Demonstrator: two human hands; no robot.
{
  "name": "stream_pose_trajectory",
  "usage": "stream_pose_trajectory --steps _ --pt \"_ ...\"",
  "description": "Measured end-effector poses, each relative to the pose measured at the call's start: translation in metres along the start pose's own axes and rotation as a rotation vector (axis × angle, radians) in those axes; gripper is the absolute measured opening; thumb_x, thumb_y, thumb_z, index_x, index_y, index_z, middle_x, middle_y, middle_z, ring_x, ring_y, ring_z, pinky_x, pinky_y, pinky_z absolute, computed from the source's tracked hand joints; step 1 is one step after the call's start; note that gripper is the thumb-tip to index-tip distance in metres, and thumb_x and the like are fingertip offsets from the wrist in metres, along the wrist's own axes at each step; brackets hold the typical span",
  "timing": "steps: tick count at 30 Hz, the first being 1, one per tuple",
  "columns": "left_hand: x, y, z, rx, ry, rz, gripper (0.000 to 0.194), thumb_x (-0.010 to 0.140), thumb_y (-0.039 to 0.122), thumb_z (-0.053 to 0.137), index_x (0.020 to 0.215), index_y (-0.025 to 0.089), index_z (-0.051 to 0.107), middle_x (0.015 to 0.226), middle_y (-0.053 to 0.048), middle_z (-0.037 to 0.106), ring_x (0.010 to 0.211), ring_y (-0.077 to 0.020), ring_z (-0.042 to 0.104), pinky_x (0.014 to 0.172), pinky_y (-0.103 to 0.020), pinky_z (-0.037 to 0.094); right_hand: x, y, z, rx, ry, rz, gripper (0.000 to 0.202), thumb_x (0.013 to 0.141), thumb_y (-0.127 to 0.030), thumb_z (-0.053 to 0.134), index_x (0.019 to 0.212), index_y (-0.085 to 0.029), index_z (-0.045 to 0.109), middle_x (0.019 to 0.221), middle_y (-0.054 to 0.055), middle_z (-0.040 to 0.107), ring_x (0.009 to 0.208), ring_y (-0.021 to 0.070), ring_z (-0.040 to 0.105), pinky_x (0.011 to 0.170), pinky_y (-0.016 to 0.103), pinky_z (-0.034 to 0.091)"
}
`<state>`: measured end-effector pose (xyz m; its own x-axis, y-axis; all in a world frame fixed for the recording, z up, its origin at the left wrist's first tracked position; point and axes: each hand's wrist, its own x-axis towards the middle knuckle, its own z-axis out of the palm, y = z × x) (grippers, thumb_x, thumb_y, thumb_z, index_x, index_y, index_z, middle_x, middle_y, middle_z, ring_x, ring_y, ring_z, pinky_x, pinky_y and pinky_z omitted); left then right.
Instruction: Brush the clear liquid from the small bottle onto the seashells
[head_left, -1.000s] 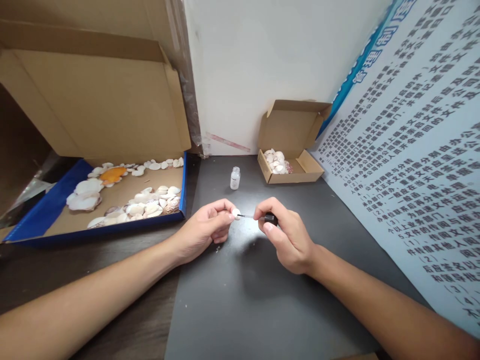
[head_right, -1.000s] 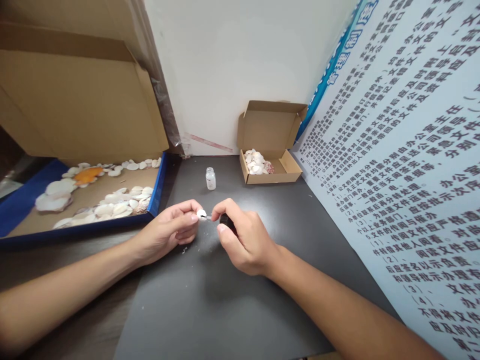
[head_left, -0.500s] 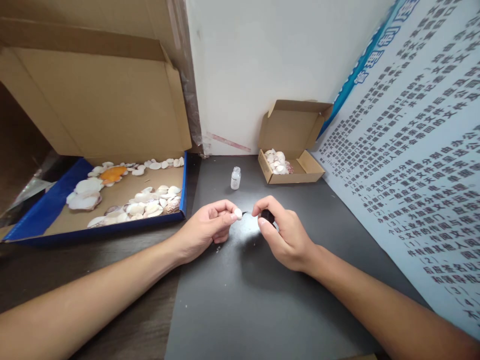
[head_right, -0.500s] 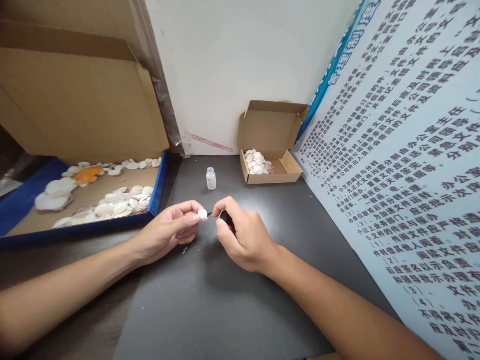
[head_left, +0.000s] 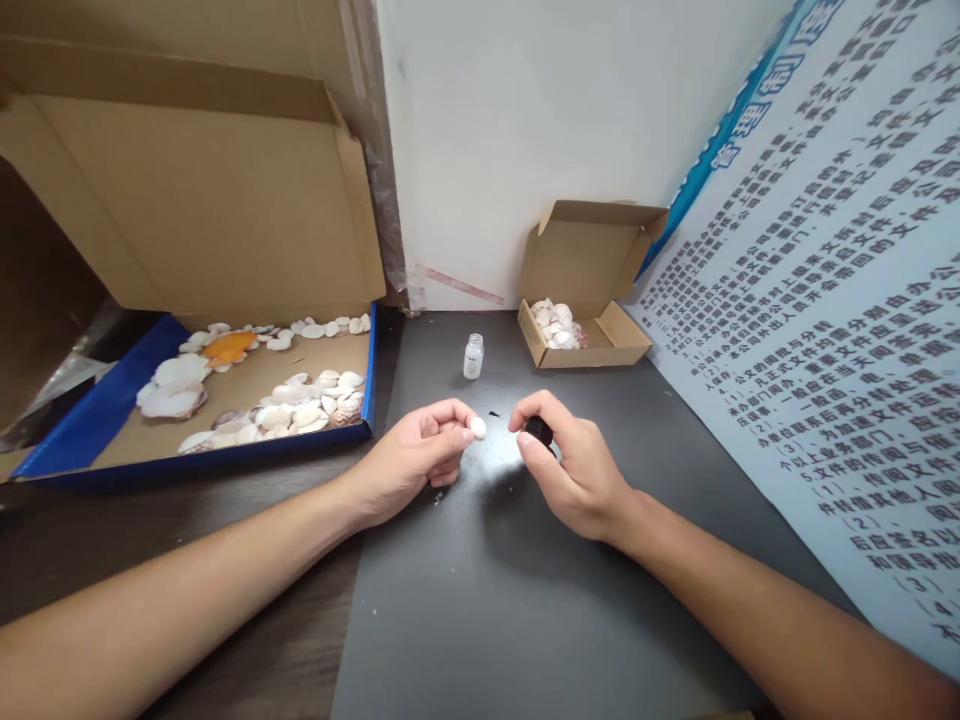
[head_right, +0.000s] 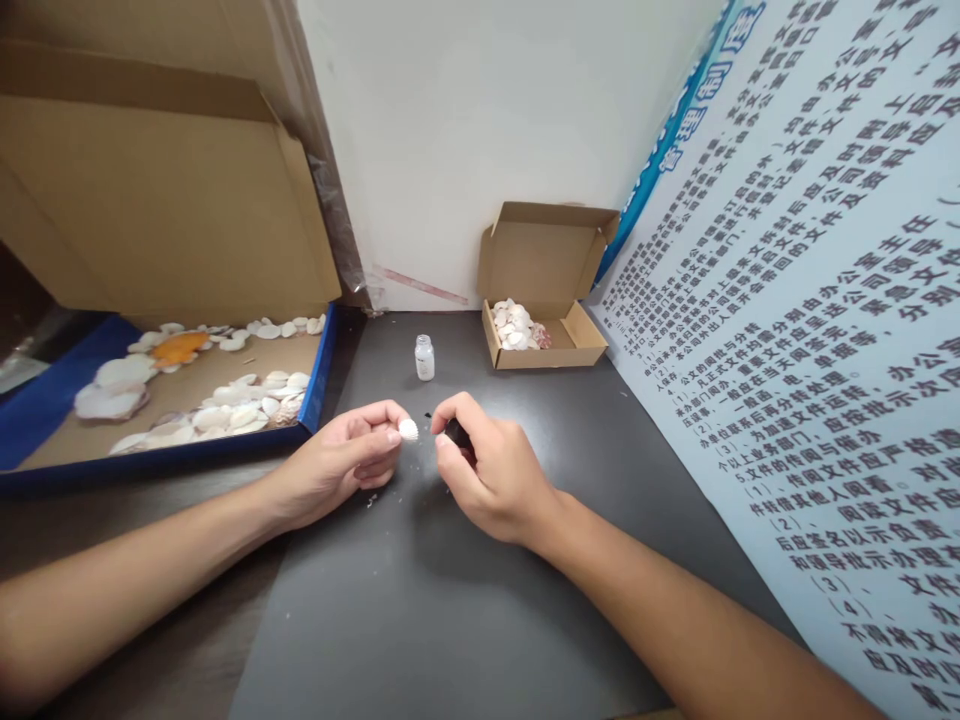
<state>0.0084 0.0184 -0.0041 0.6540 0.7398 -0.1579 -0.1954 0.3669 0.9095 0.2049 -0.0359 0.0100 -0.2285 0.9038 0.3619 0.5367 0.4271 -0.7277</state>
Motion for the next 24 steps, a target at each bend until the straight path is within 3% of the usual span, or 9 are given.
stream_pose_trajectory --steps 5,10,16,24 --pt "0.0004 -0.0009 0.0000 -0.008 0.007 -0.002 0.029 0.078 0.037 0.076 0.083 0.018 0.055 0.053 0.011 0.035 0.045 -0.0035 0.024 0.045 -0.019 0.021 -0.0009 -0.0018 -0.0010 0.071 -0.041 -0.094 0.007 0.093 -0.022 0.043 0.098 -0.022 0.048 0.059 -0.007 0.044 0.050 0.0119 0.040 0.051 0.024 0.034" --pt "0.0009 -0.0009 -0.0002 -0.007 -0.001 0.002 0.027 0.079 0.035 0.076 0.083 0.018 0.055 0.053 0.011 0.034 0.045 -0.0033 0.024 0.045 -0.019 0.022 0.0003 -0.0048 -0.0006 -0.011 -0.068 -0.025 0.004 0.092 -0.019 0.046 0.095 -0.022 0.048 0.057 -0.008 0.043 0.048 0.0107 0.039 0.049 0.023 0.033" --pt "0.0001 -0.0002 0.0005 -0.010 0.009 -0.018 0.029 0.078 0.036 0.076 0.082 0.018 0.053 0.054 0.011 0.034 0.045 -0.0033 0.025 0.045 -0.019 0.022 -0.0008 -0.0035 -0.0005 0.027 -0.083 -0.078 0.007 0.096 -0.026 0.045 0.099 -0.022 0.050 0.059 -0.006 0.046 0.050 0.0117 0.041 0.050 0.024 0.034" --pt "0.0001 -0.0013 -0.0001 -0.007 0.001 -0.002 0.030 0.078 0.036 0.076 0.082 0.018 0.052 0.054 0.011 0.035 0.045 -0.0030 0.023 0.045 -0.018 0.022 0.0006 -0.0014 -0.0008 -0.013 -0.069 -0.004 0.010 0.097 -0.029 0.044 0.099 -0.022 0.050 0.062 -0.005 0.047 0.053 0.0124 0.043 0.051 0.024 0.034"
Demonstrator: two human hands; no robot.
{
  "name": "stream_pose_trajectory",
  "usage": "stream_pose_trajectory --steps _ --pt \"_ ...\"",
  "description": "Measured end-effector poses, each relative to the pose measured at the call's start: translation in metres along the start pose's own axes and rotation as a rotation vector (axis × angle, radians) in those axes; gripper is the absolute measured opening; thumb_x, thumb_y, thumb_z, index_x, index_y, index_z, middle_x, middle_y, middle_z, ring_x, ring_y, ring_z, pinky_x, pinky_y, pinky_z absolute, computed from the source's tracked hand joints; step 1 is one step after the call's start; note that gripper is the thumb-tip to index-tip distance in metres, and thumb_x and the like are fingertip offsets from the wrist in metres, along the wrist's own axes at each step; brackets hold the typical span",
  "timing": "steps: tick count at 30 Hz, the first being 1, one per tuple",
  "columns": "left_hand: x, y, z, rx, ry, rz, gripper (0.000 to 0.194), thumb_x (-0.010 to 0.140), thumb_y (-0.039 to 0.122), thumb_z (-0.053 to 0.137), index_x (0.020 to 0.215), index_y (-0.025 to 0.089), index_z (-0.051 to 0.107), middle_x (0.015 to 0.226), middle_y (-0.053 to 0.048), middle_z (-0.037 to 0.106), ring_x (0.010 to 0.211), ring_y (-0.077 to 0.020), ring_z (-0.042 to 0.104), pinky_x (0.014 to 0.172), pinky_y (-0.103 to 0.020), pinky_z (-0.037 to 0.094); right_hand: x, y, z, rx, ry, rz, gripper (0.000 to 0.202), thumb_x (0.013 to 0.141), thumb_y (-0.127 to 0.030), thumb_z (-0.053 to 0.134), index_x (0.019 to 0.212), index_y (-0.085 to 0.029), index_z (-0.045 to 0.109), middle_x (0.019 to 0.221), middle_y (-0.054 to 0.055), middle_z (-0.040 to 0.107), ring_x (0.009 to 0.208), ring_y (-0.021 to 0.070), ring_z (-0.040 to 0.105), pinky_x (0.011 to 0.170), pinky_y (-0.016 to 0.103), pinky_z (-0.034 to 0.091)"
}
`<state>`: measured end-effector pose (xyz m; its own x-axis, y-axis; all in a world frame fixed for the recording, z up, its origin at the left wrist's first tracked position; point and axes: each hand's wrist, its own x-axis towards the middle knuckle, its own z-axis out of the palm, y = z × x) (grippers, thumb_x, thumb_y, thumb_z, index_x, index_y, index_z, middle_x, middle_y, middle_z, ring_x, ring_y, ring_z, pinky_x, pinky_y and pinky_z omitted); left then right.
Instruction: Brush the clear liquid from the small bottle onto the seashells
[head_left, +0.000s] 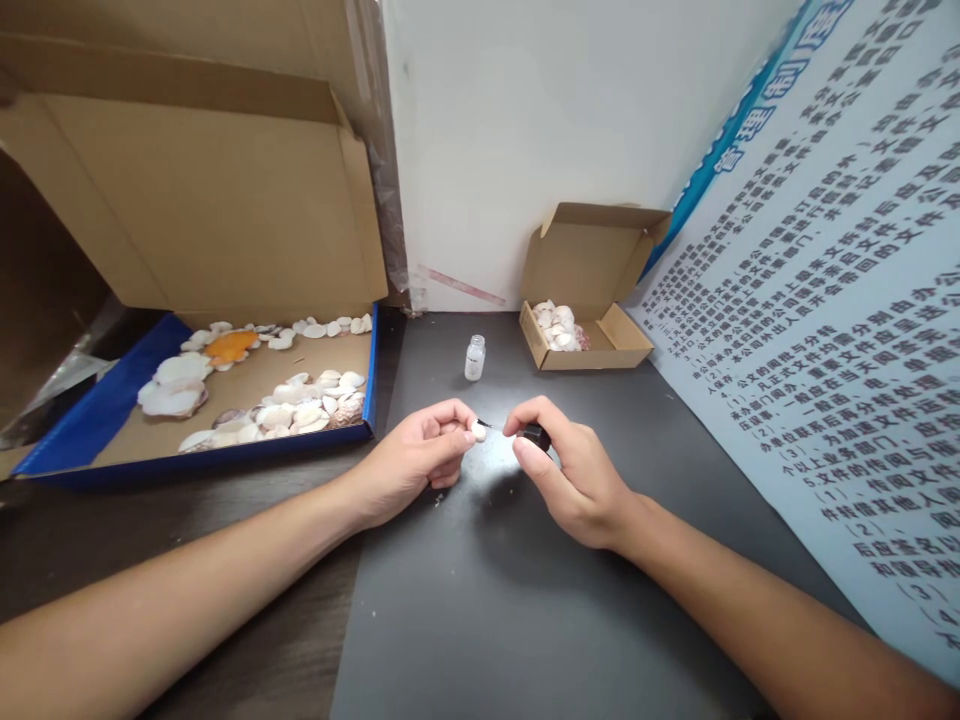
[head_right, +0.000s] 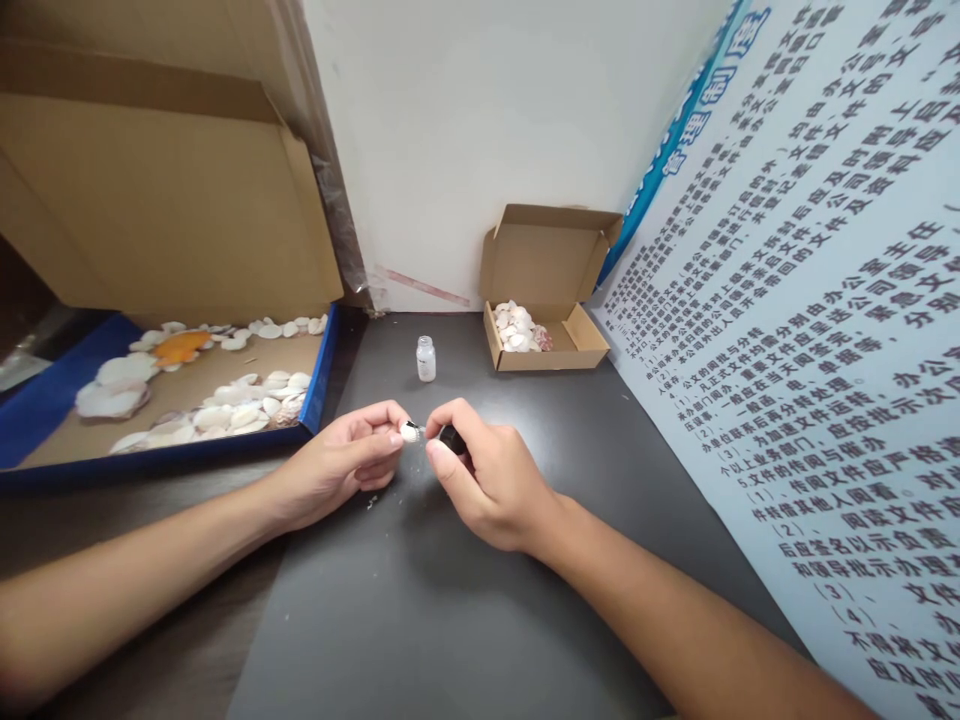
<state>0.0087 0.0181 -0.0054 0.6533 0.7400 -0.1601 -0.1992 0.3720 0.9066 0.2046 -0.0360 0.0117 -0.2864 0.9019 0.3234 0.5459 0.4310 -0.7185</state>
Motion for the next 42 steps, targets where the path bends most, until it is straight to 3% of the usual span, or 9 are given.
stream_pose_trajectory --steps 10,15,21,26,32,36,42 --pt "0.001 -0.001 -0.001 0.013 0.019 0.037 0.024 0.082 0.033 0.072 0.085 0.017 0.055 0.056 0.010 0.036 0.046 -0.0025 0.025 0.046 -0.018 0.022 -0.002 -0.005 0.003 0.066 0.081 -0.053 0.003 0.093 -0.022 0.048 0.096 -0.023 0.048 0.064 -0.005 0.047 0.055 0.0126 0.044 0.052 0.025 0.037" --pt "0.001 -0.001 -0.001 0.012 0.015 0.038 0.024 0.083 0.033 0.072 0.085 0.017 0.054 0.056 0.010 0.036 0.045 -0.0024 0.024 0.045 -0.018 0.023 0.000 -0.004 0.005 0.038 0.042 -0.062 0.012 0.084 -0.010 0.047 0.087 -0.022 0.047 0.068 -0.003 0.049 0.058 0.0123 0.044 0.055 0.025 0.037" --pt "0.002 -0.005 -0.003 0.012 0.030 0.065 0.028 0.082 0.035 0.072 0.084 0.018 0.050 0.059 0.010 0.037 0.045 -0.0020 0.025 0.044 -0.018 0.022 -0.002 -0.008 0.006 0.050 0.021 -0.031 0.017 0.079 -0.007 0.044 0.088 -0.021 0.048 0.074 -0.002 0.052 0.062 0.0128 0.046 0.058 0.026 0.038" --pt "0.002 -0.006 -0.003 0.036 0.016 0.057 0.027 0.083 0.036 0.070 0.084 0.018 0.049 0.059 0.010 0.037 0.045 -0.0019 0.026 0.044 -0.017 0.022 -0.012 -0.008 0.011 0.122 -0.018 0.045 0.016 0.087 -0.010 0.043 0.096 -0.022 0.049 0.075 -0.003 0.053 0.058 0.0110 0.049 0.056 0.024 0.039" --pt "0.002 -0.003 -0.001 0.045 0.010 0.061 0.026 0.084 0.035 0.070 0.085 0.018 0.050 0.057 0.011 0.035 0.045 -0.0025 0.025 0.044 -0.018 0.023 -0.018 0.004 0.014 0.310 -0.039 0.087 0.012 0.101 -0.026 0.041 0.112 -0.026 0.045 0.075 -0.004 0.057 0.054 0.0098 0.050 0.052 0.022 0.040" --pt "0.003 -0.003 0.000 0.065 0.007 0.058 0.025 0.084 0.035 0.069 0.085 0.018 0.050 0.057 0.011 0.035 0.045 -0.0028 0.026 0.044 -0.018 0.023 -0.019 0.009 0.012 0.350 0.005 0.065 0.010 0.103 -0.032 0.042 0.107 -0.026 0.048 0.068 -0.005 0.055 0.055 0.0098 0.048 0.052 0.021 0.039" --pt "0.000 -0.005 -0.002 0.226 -0.027 0.085 0.023 0.089 0.038 0.062 0.086 0.018 0.050 0.056 0.010 0.037 0.048 -0.0051 0.028 0.046 -0.020 0.023 -0.021 0.006 0.007 0.330 -0.037 0.006 0.014 0.103 -0.036 0.042 0.101 -0.024 0.050 0.064 -0.005 0.050 0.052 0.0110 0.045 0.049 0.022 0.035"
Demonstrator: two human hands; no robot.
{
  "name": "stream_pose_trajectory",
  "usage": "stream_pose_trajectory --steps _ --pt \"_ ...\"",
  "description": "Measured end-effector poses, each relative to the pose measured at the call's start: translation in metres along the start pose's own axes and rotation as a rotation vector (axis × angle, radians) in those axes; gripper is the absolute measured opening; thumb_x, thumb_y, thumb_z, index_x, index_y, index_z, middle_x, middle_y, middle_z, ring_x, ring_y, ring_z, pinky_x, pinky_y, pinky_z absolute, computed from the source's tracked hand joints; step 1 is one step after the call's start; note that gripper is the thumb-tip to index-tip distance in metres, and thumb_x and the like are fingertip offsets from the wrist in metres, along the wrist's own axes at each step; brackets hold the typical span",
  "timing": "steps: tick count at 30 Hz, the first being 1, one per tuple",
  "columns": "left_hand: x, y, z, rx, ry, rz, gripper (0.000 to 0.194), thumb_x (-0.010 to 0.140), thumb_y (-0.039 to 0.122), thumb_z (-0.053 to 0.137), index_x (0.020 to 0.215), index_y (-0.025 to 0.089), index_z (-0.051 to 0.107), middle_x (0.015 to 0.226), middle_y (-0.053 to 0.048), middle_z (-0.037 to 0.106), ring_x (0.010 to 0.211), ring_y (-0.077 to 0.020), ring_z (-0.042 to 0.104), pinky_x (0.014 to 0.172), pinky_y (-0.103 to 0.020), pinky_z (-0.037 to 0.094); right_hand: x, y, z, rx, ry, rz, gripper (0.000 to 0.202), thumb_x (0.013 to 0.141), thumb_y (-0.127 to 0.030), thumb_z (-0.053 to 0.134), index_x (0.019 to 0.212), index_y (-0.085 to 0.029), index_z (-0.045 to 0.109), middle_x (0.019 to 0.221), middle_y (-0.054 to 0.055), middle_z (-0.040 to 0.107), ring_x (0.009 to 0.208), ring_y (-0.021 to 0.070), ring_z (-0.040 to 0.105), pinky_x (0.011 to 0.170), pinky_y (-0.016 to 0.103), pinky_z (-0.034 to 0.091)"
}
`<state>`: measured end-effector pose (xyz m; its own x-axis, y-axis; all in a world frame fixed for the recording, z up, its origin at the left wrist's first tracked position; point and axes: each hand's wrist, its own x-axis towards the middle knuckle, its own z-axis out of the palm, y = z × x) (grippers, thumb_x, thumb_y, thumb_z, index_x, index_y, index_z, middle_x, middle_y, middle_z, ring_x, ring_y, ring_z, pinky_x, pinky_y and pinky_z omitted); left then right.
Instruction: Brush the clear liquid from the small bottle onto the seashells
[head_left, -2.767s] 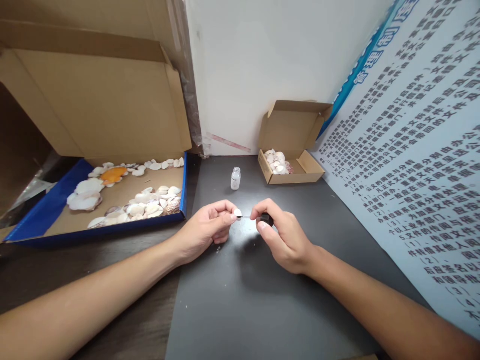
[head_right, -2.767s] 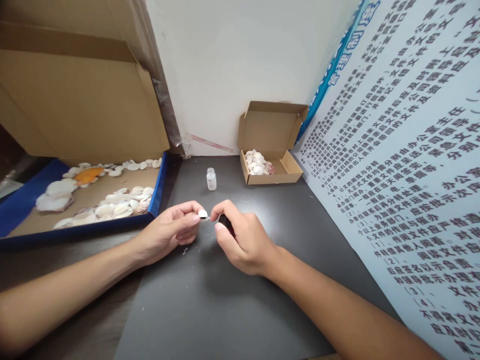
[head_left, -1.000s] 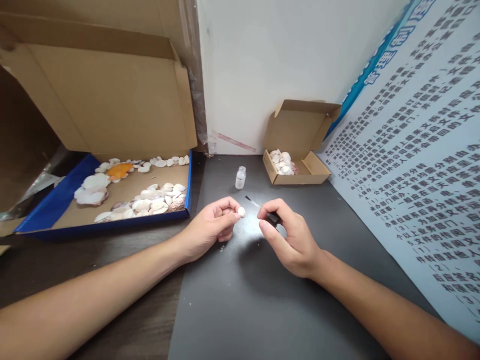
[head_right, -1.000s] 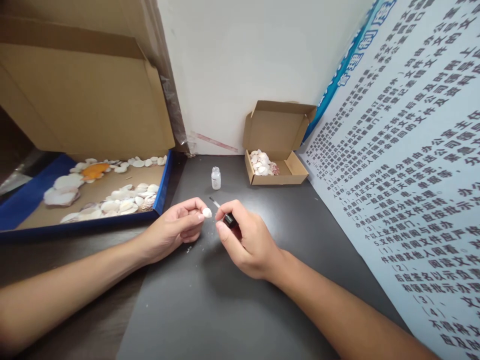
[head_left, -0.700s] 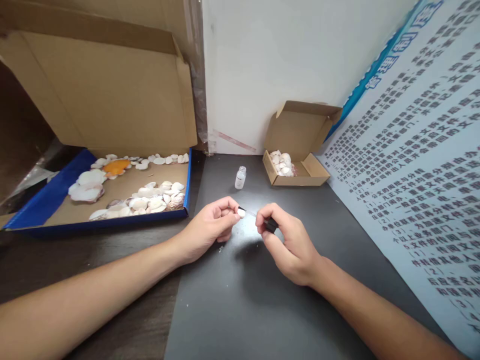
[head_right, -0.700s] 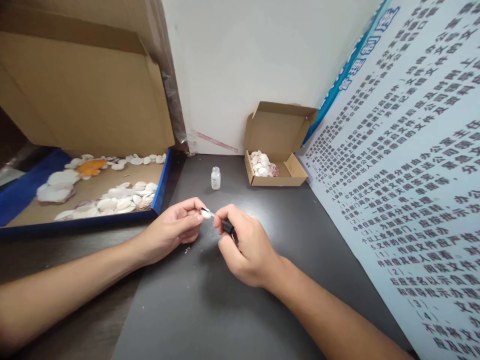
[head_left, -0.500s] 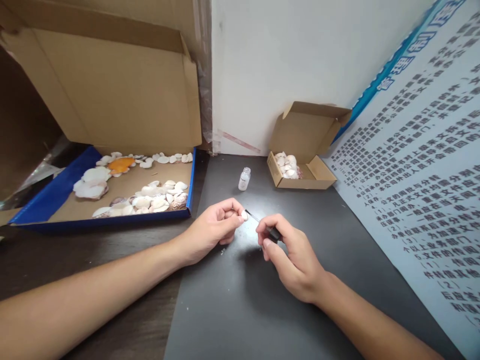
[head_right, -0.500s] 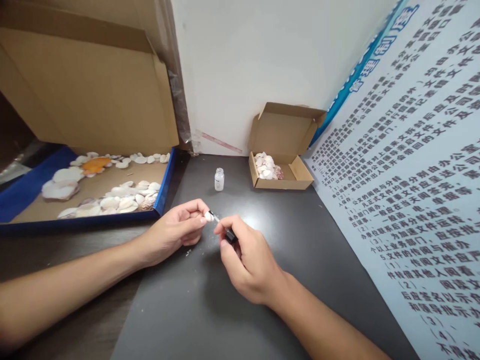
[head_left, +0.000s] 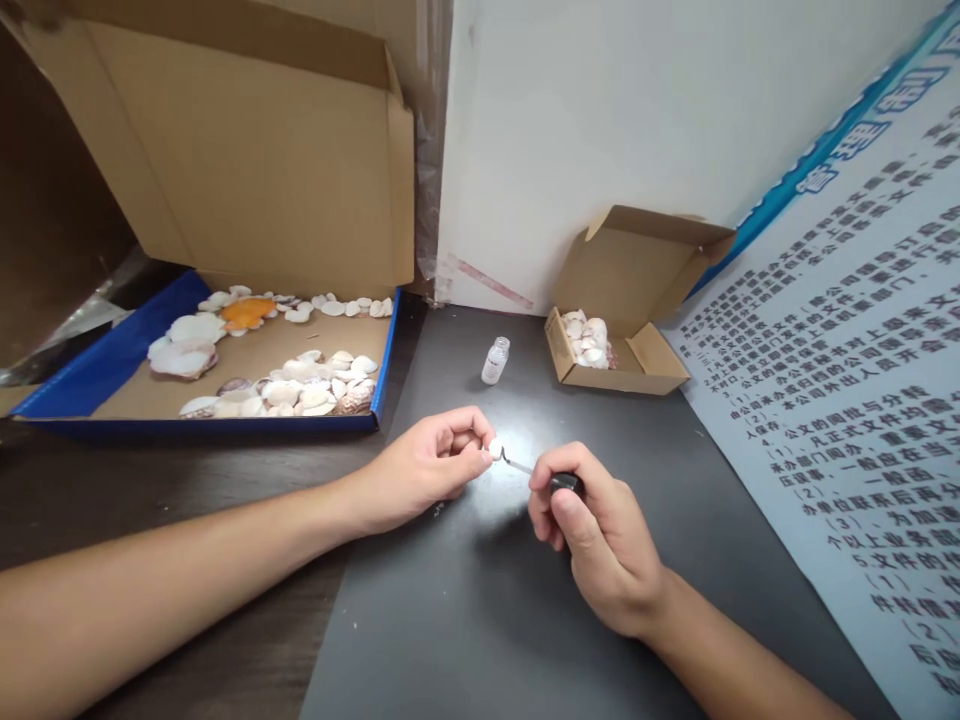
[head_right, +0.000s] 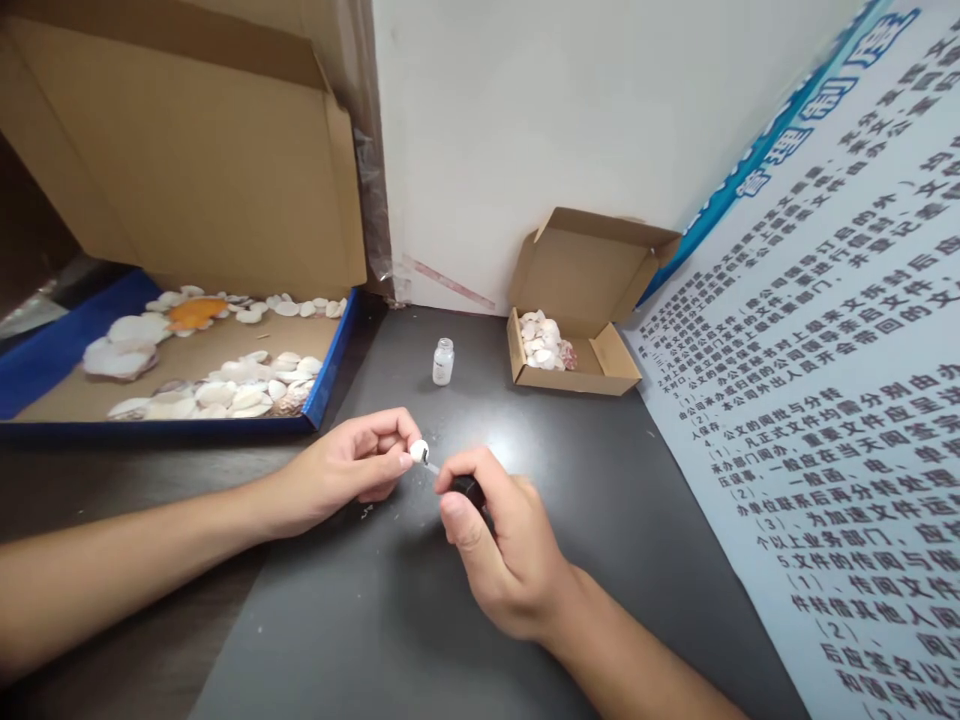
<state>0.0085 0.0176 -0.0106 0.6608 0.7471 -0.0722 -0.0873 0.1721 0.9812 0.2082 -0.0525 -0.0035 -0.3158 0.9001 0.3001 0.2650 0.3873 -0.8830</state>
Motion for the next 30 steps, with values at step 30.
stream_pose_trajectory --steps 30 --pt "-0.0035 0.0057 0.0038 0.208 -0.062 0.047 0.020 0.090 0.035 0.056 0.082 0.018 0.050 0.061 0.008 0.038 0.057 -0.0088 0.029 0.054 -0.022 0.026 0.0047 -0.0051 -0.0060 -0.180 0.003 0.002 0.019 0.101 -0.029 0.042 0.084 -0.022 0.047 0.062 -0.005 0.041 0.052 0.0109 0.038 0.051 0.025 0.032"
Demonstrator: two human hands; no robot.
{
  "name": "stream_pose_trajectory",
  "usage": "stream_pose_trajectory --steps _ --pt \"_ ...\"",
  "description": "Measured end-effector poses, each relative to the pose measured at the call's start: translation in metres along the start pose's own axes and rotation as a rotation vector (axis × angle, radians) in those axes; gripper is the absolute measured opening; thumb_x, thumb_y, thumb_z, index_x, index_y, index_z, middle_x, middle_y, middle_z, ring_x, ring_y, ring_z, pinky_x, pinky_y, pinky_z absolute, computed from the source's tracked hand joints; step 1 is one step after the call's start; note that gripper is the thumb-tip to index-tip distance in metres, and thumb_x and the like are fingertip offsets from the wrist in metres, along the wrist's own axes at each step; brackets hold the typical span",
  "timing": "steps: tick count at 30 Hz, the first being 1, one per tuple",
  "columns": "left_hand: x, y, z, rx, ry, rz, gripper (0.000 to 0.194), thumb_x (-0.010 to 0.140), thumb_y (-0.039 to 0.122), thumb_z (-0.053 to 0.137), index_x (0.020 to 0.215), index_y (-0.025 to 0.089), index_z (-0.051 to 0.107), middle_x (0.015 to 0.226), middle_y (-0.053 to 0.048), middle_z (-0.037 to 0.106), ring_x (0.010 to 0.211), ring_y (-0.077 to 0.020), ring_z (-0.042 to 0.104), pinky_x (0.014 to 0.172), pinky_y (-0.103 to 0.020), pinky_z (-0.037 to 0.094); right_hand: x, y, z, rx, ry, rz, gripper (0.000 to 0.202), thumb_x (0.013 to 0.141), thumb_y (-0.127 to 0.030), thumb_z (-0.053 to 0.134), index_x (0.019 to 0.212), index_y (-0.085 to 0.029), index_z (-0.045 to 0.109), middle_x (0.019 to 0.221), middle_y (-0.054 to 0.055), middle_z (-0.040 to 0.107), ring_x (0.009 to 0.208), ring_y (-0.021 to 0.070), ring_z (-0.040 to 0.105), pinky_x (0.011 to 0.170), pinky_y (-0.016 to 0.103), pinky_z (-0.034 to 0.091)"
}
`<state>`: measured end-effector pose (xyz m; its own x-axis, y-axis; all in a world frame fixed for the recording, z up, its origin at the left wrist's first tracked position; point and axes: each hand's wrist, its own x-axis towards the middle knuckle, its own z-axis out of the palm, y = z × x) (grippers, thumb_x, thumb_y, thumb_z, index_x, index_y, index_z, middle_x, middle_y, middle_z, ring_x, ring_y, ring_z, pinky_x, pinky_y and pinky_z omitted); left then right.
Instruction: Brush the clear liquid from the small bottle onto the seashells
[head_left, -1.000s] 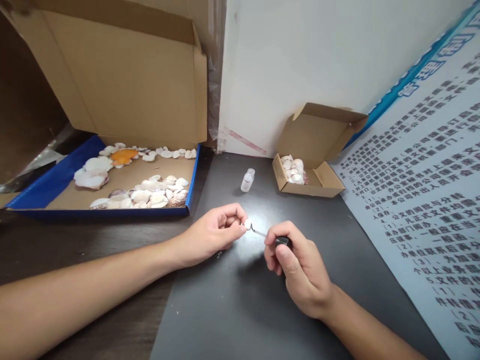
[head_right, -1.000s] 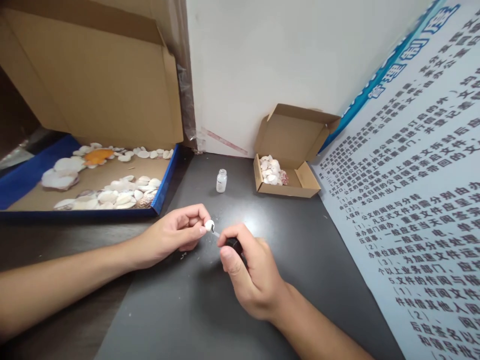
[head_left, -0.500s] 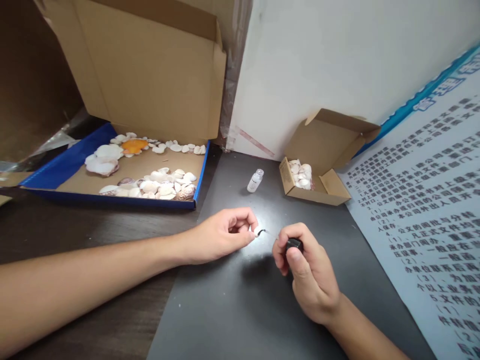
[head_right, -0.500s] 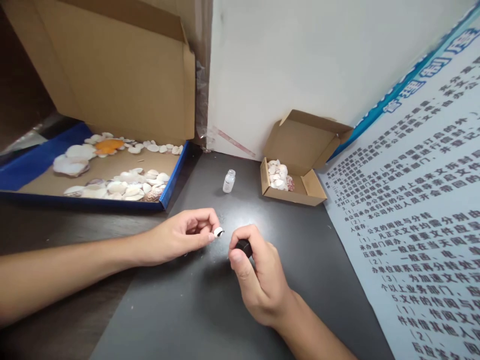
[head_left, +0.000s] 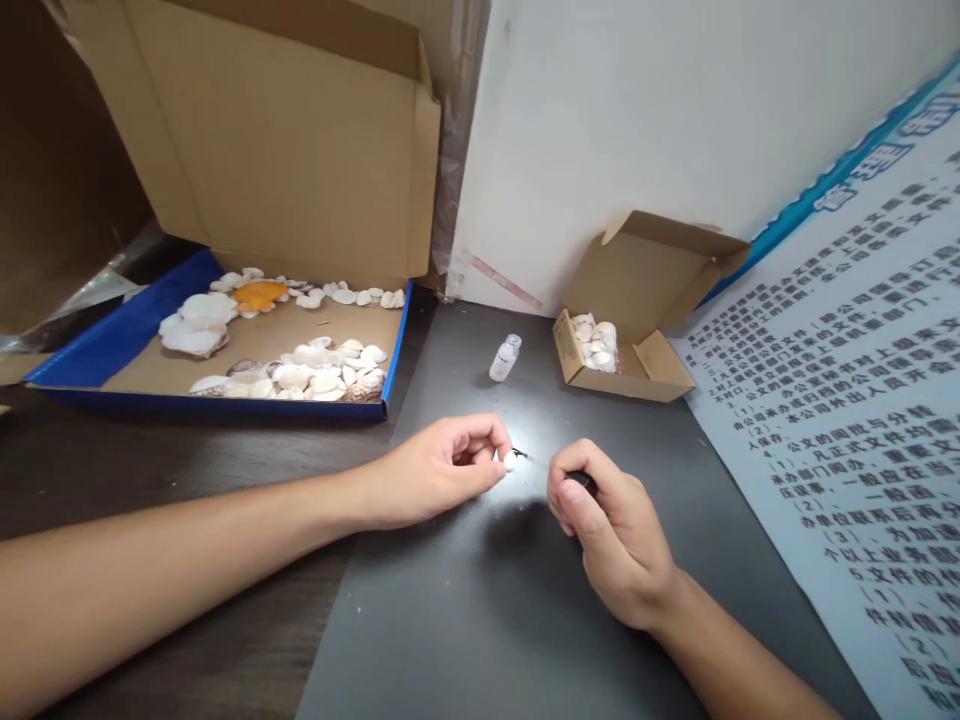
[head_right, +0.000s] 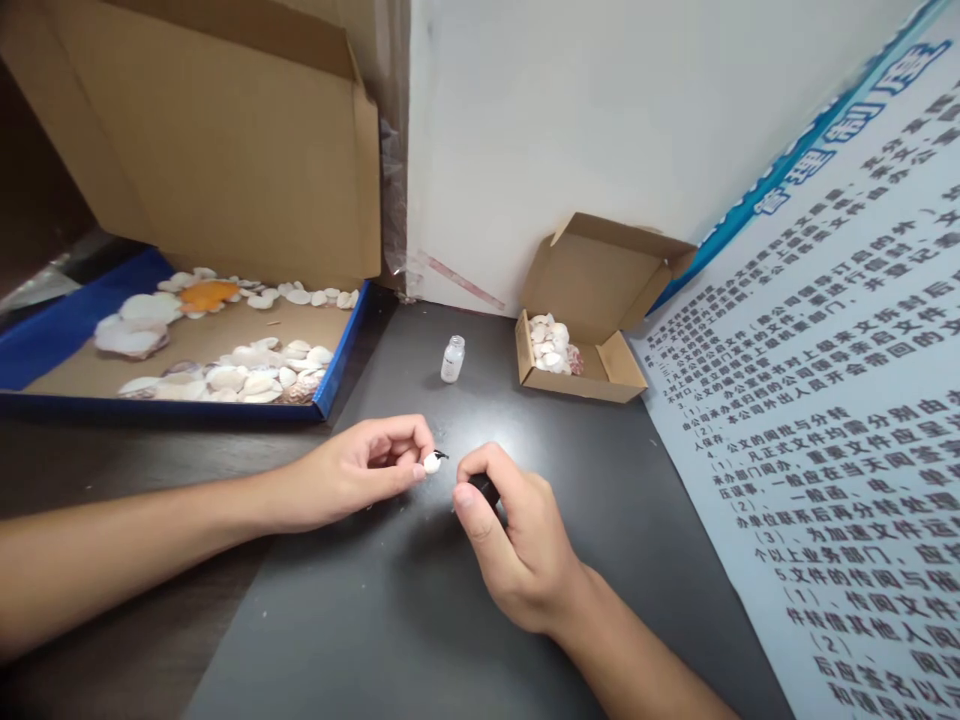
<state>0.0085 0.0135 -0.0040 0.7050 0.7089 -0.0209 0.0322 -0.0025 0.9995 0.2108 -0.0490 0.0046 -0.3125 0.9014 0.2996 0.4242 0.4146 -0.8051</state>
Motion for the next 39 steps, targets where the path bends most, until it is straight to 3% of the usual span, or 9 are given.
stream_pose_trajectory --steps 6,11,16,27,33,39 --pt "-0.001 0.003 0.000 0.034 -0.002 -0.036 0.021 0.088 0.038 0.057 0.084 0.018 0.051 0.060 0.008 0.038 0.055 -0.0090 0.030 0.053 -0.022 0.026 0.001 -0.003 -0.002 0.086 -0.034 0.023 0.017 0.097 -0.027 0.044 0.082 -0.022 0.044 0.057 -0.007 0.036 0.047 0.0100 0.031 0.047 0.025 0.025" --pt "-0.001 0.003 -0.001 0.065 0.003 -0.039 0.023 0.088 0.040 0.058 0.084 0.018 0.051 0.058 0.008 0.039 0.054 -0.0087 0.033 0.053 -0.022 0.028 -0.001 0.002 -0.003 0.261 -0.025 -0.036 0.006 0.088 -0.027 0.044 0.086 -0.022 0.044 0.063 -0.005 0.038 0.053 0.0122 0.033 0.051 0.026 0.028" --pt "-0.001 0.003 -0.002 0.080 0.005 -0.043 0.023 0.088 0.039 0.059 0.085 0.018 0.051 0.057 0.009 0.040 0.053 -0.0081 0.035 0.052 -0.022 0.029 -0.001 0.002 -0.004 0.393 -0.045 -0.012 0.008 0.081 -0.026 0.040 0.083 -0.021 0.045 0.065 -0.004 0.040 0.055 0.0132 0.031 0.052 0.028 0.027" --pt "-0.002 0.001 -0.002 0.065 0.007 -0.070 0.022 0.089 0.039 0.061 0.087 0.019 0.052 0.056 0.008 0.039 0.050 -0.0073 0.036 0.049 -0.020 0.030 0.004 -0.005 -0.006 0.266 0.017 0.035 0.009 0.080 -0.019 0.038 0.082 -0.021 0.047 0.063 -0.003 0.043 0.052 0.0134 0.034 0.052 0.029 0.029" --pt "-0.002 0.001 -0.002 0.080 0.004 -0.070 0.021 0.089 0.038 0.061 0.088 0.019 0.053 0.057 0.008 0.042 0.051 -0.0073 0.037 0.050 -0.020 0.031 0.003 -0.007 -0.009 0.323 -0.052 0.027 0.011 0.081 -0.022 0.038 0.077 -0.021 0.047 0.063 -0.002 0.042 0.054 0.0141 0.035 0.053 0.030 0.030" --pt "-0.003 0.002 -0.002 0.087 0.001 -0.061 0.020 0.090 0.037 0.060 0.088 0.019 0.053 0.058 0.008 0.041 0.052 -0.0073 0.037 0.050 -0.020 0.031 0.004 -0.005 -0.007 0.229 0.059 0.058 0.014 0.082 -0.019 0.035 0.077 -0.021 0.047 0.062 -0.002 0.042 0.054 0.0146 0.034 0.055 0.031 0.030"
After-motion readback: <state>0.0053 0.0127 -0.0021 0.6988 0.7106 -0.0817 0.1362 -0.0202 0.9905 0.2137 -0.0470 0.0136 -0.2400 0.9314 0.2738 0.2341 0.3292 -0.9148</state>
